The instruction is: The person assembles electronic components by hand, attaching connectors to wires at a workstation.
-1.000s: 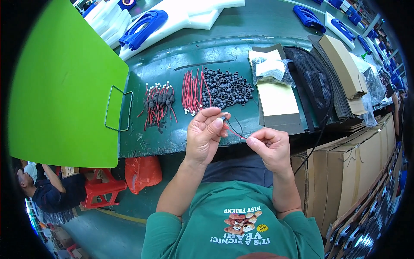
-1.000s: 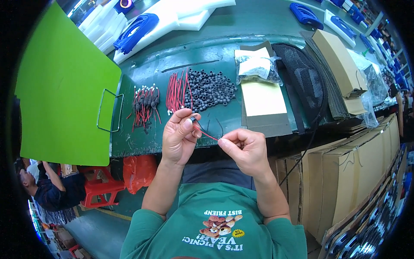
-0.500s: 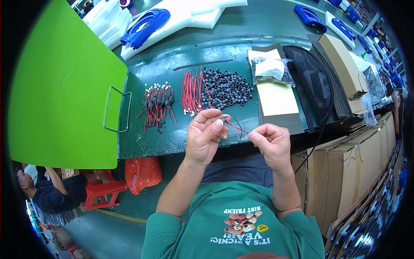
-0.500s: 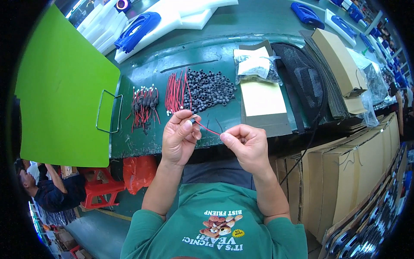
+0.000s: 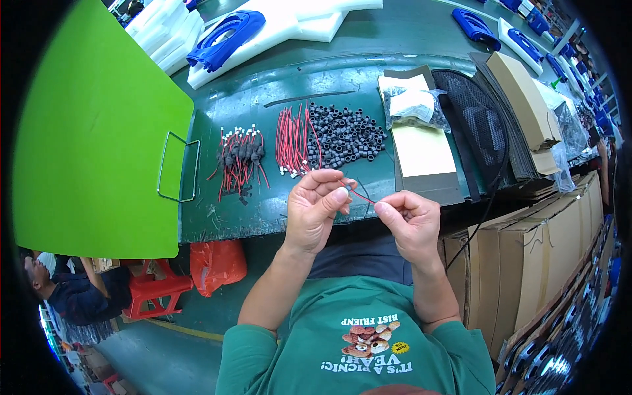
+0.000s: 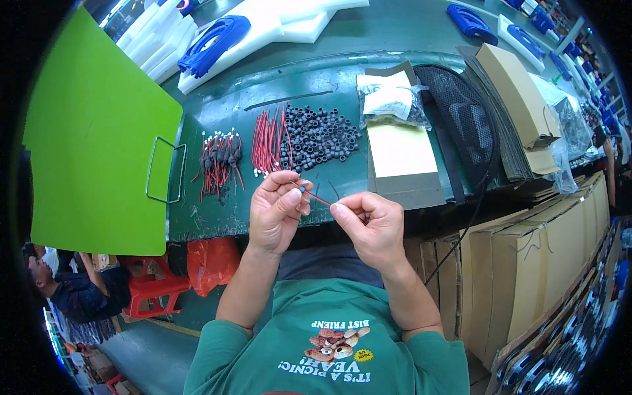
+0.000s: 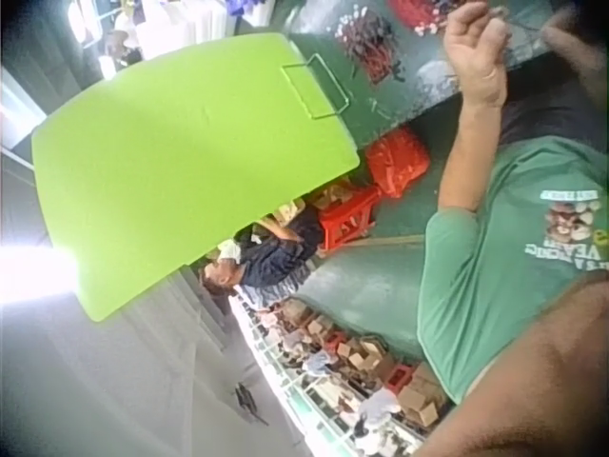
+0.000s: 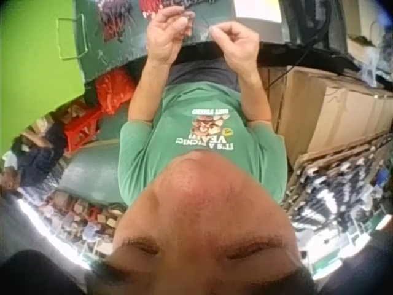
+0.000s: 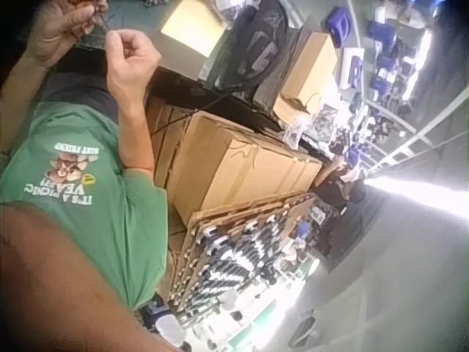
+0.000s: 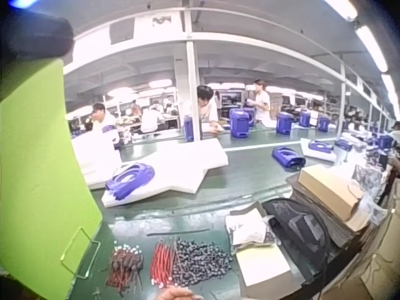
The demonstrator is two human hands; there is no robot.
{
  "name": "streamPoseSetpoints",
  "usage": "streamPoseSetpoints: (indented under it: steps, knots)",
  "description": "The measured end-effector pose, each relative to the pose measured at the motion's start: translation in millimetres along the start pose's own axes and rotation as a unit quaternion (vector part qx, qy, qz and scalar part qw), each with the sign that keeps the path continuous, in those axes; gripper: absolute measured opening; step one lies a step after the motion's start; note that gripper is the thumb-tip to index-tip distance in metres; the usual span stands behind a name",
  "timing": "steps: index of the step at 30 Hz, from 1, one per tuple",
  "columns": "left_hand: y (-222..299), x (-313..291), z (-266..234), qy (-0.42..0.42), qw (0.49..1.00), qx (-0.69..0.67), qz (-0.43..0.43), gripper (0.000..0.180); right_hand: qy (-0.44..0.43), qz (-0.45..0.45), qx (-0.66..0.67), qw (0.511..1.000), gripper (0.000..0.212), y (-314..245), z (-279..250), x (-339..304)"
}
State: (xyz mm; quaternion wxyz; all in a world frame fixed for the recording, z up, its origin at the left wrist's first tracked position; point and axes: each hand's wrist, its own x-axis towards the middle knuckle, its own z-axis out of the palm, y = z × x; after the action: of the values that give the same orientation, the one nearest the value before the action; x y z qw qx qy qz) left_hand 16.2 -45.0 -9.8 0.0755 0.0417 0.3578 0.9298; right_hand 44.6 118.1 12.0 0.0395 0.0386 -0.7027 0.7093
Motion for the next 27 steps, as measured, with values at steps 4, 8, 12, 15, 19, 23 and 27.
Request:
streamPoseSetpoints:
  steps: [4, 8, 12, 15, 19, 23, 27]
  knots:
    - [-5.6, -3.6, 4.8, -0.023, 1.0, 0.01, -0.017, 0.023, 0.044, -0.034, 0.031, 0.998, 0.005, 2.9, 14.9, -2.7]
    - [-5.9, -5.0, 11.7, -0.026, 0.998, 0.054, 0.004, 0.013, 0.09, -0.115, 0.014, 0.989, 0.004, 6.2, 22.5, -2.7]
    - [-5.3, -8.1, 14.0, -0.006, 0.997, 0.075, 0.024, 0.01, 0.102, -0.158, -0.037, 0.982, 0.005, 7.4, 23.4, 0.6]
    - [-5.4, -10.0, 15.4, 0.0, 0.992, 0.123, 0.041, 0.01, 0.11, -0.229, -0.137, 0.957, 0.007, 8.0, 25.1, 2.7]
    - [-4.0, -11.0, 16.5, 0.015, 0.994, 0.109, 0.017, 0.009, 0.1, -0.295, -0.184, 0.932, 0.01, 9.0, 26.0, 2.9]
    - [3.4, -9.2, 15.3, 0.001, 0.998, 0.019, -0.055, 0.009, 0.11, -0.294, -0.168, 0.935, 0.01, -4.7, 13.0, 4.6]
    - [10.8, -9.3, 15.6, -0.079, 0.986, 0.024, -0.142, 0.01, -0.04, -0.097, -0.013, 0.994, 0.015, -12.4, -2.5, 24.4]
